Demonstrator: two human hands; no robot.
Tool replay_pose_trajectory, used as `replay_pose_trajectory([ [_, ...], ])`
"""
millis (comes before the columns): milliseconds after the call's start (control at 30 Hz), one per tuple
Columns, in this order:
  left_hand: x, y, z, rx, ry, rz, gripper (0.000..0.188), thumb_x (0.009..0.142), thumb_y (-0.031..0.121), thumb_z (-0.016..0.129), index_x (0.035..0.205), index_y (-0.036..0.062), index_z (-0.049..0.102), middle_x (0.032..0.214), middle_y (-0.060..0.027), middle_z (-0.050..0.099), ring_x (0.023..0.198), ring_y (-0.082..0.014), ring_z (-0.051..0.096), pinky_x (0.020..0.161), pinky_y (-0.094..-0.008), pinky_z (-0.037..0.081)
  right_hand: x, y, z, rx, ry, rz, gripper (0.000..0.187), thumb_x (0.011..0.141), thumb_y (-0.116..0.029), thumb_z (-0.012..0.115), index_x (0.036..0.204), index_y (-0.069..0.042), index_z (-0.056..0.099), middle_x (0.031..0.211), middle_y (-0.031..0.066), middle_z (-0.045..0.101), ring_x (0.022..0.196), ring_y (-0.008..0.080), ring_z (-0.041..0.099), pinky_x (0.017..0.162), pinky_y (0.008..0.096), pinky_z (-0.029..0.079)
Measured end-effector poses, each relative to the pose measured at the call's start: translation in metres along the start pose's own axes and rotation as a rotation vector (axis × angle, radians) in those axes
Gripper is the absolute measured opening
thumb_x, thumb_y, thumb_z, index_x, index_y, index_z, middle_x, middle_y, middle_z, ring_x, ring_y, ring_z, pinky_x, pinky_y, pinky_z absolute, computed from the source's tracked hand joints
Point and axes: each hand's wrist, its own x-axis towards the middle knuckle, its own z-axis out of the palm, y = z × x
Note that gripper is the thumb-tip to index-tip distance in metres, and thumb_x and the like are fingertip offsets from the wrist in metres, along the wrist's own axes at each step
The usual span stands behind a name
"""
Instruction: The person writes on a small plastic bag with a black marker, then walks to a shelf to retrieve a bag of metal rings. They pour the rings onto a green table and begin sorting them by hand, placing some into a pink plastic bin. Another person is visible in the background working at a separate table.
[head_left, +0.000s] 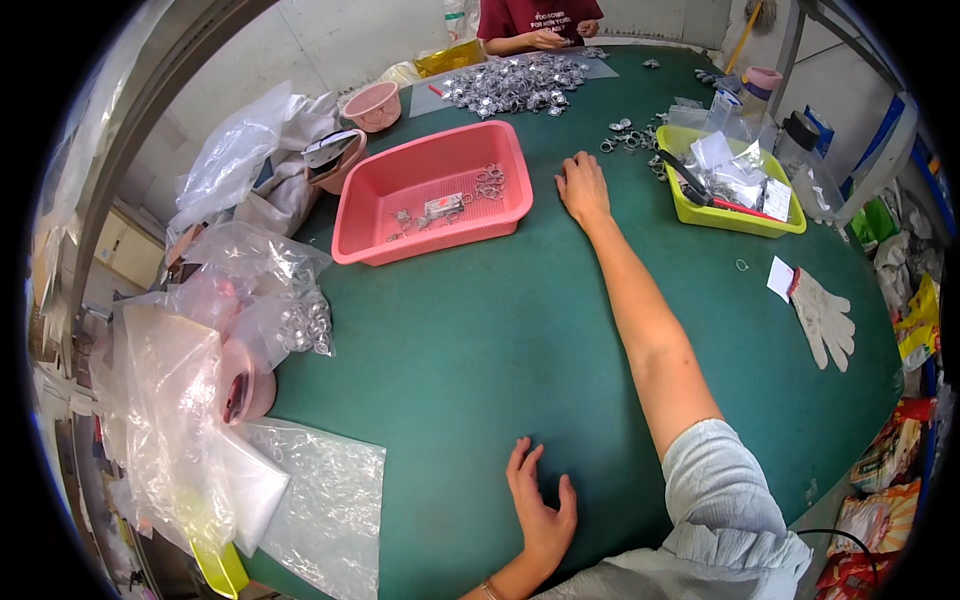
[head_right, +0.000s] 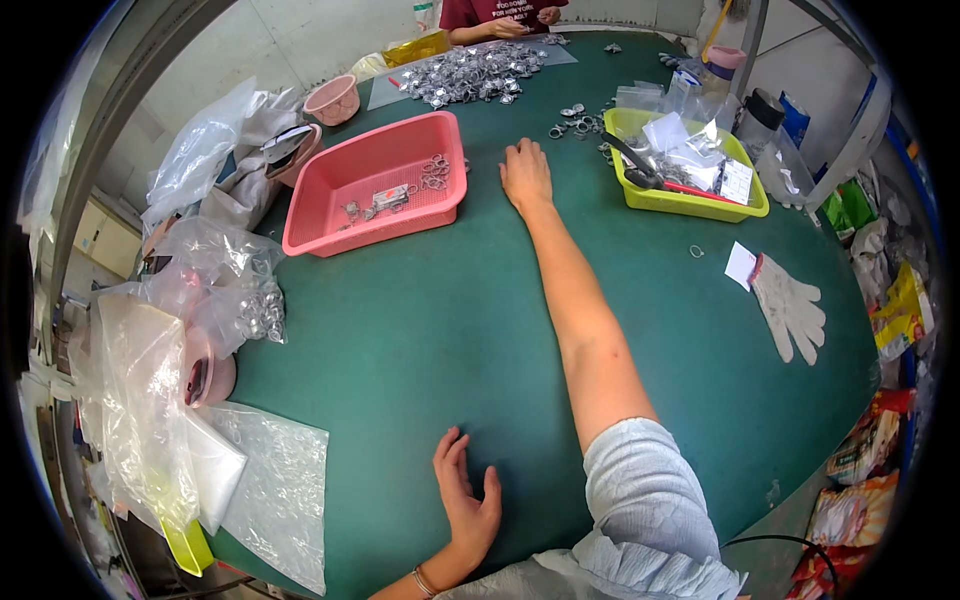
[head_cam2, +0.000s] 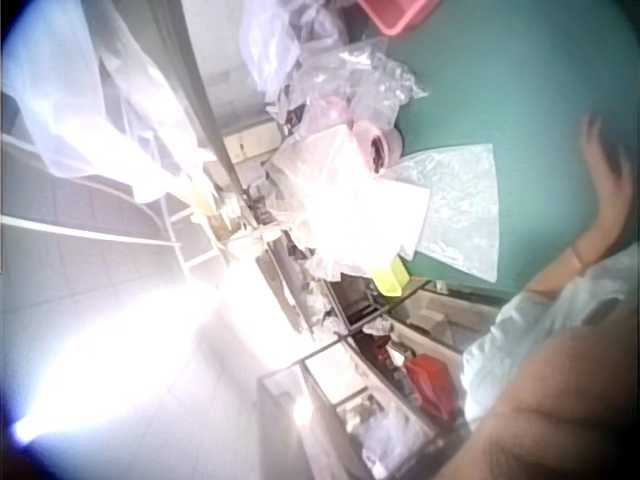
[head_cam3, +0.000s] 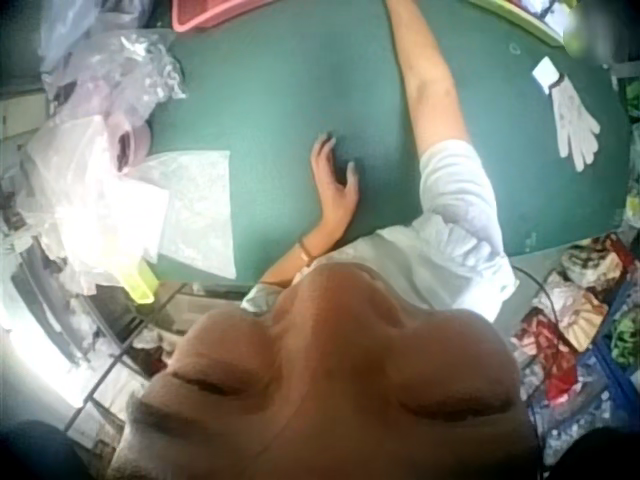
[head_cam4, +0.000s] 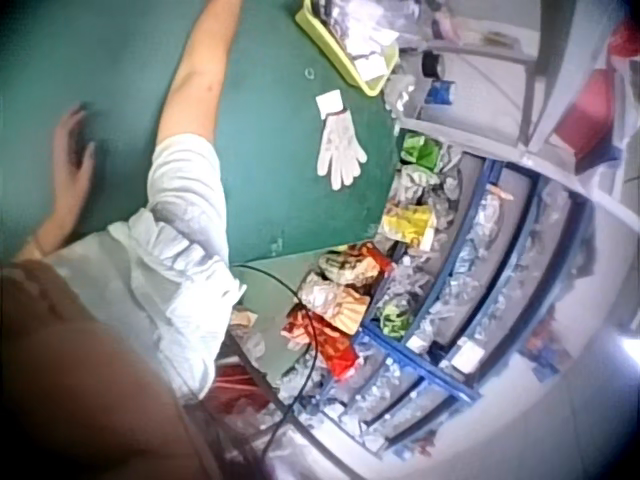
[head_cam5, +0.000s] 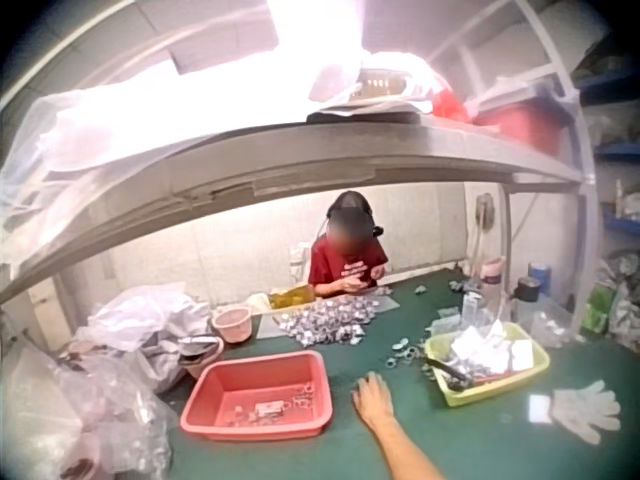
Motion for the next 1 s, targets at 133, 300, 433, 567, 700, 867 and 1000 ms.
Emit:
replay_pose_trajectory([
  [133, -0.0011, -0.0039, -0.0026, 0.083, -0.022, 0.025, 0.046, 0.076, -0.004, 0.056, 0.119, -0.0024, 0.043, 0.132, -0.0206, 0.036, 0.126, -0.0367, 0.032, 0.102, -0.0432, 0.03, 0.0015, -0.0031, -0.0025, -0.086, -0.016, 0.03, 0.021, 0.078, -0.02, 0.062, 0.092, -0.004, 0.058, 0.1, 0.0114, 0.053, 0.098, 0.0268, 0.051, 0.083, 0.0392, 0.044],
  [300, -0.0001, -0.0046, -0.0023, 0.074, -0.025, 0.031, 0.044, 0.076, -0.003, 0.057, 0.118, -0.0018, 0.044, 0.131, -0.0208, 0.036, 0.126, -0.0369, 0.033, 0.101, -0.0434, 0.03, -0.0007, -0.001, 0.0025, -0.14, 0.068, 0.044, 0.02, 0.078, -0.021, 0.061, 0.089, -0.004, 0.059, 0.094, 0.0101, 0.056, 0.095, 0.0256, 0.054, 0.077, 0.038, 0.049],
  [433, -0.0008, -0.0047, -0.0028, 0.079, -0.022, 0.026, 0.043, 0.076, -0.003, 0.057, 0.117, -0.0011, 0.045, 0.131, -0.0208, 0.036, 0.126, -0.0371, 0.033, 0.101, -0.0434, 0.03, -0.0033, -0.005, -0.0001, -0.15, 0.124, 0.029, 0.017, 0.078, -0.019, 0.061, 0.084, -0.004, 0.058, 0.09, 0.0096, 0.056, 0.09, 0.026, 0.055, 0.069, 0.0381, 0.051],
  [567, -0.0013, -0.0052, -0.0027, 0.08, -0.022, 0.029, 0.043, 0.076, -0.003, 0.057, 0.117, -0.0006, 0.046, 0.131, -0.0206, 0.036, 0.126, -0.0372, 0.033, 0.101, -0.0436, 0.03, -0.0037, -0.0084, -0.0059, -0.129, 0.151, 0.015, 0.017, 0.078, -0.02, 0.061, 0.083, -0.004, 0.059, 0.09, 0.0092, 0.056, 0.09, 0.0261, 0.055, 0.068, 0.0387, 0.051],
  [700, -0.0014, -0.0069, -0.0025, 0.084, -0.024, 0.033, 0.042, 0.076, -0.003, 0.057, 0.117, -0.0004, 0.046, 0.131, -0.0206, 0.036, 0.126, -0.0372, 0.033, 0.101, -0.0436, 0.03, -0.0039, -0.0084, -0.0066, -0.196, 0.071, 0.028, 0.02, 0.078, -0.024, 0.062, 0.084, -0.005, 0.06, 0.092, 0.0095, 0.057, 0.093, 0.0251, 0.055, 0.071, 0.0358, 0.052],
  [867, -0.0014, -0.0058, -0.0024, 0.094, -0.026, 0.03, 0.041, 0.076, -0.003, 0.057, 0.116, -0.0004, 0.047, 0.132, -0.0205, 0.036, 0.126, -0.037, 0.032, 0.101, -0.0434, 0.03, -0.004, -0.008, -0.0043, -0.229, 0.045, 0.05, 0.023, 0.077, -0.026, 0.062, 0.085, -0.004, 0.06, 0.093, 0.0101, 0.057, 0.094, 0.0253, 0.054, 0.071, 0.0353, 0.052],
  [1000, -0.0009, -0.0033, -0.0034, 0.119, -0.038, 0.032, 0.038, 0.076, -0.003, 0.057, 0.113, -0.0001, 0.05, 0.131, -0.0203, 0.036, 0.126, -0.0369, 0.033, 0.1, -0.0427, 0.031, -0.004, -0.007, -0.0018, -0.255, 0.042, 0.09, 0.022, 0.077, -0.024, 0.061, 0.085, -0.004, 0.06, 0.092, 0.0101, 0.057, 0.094, 0.0249, 0.054, 0.07, 0.0347, 0.052],
])
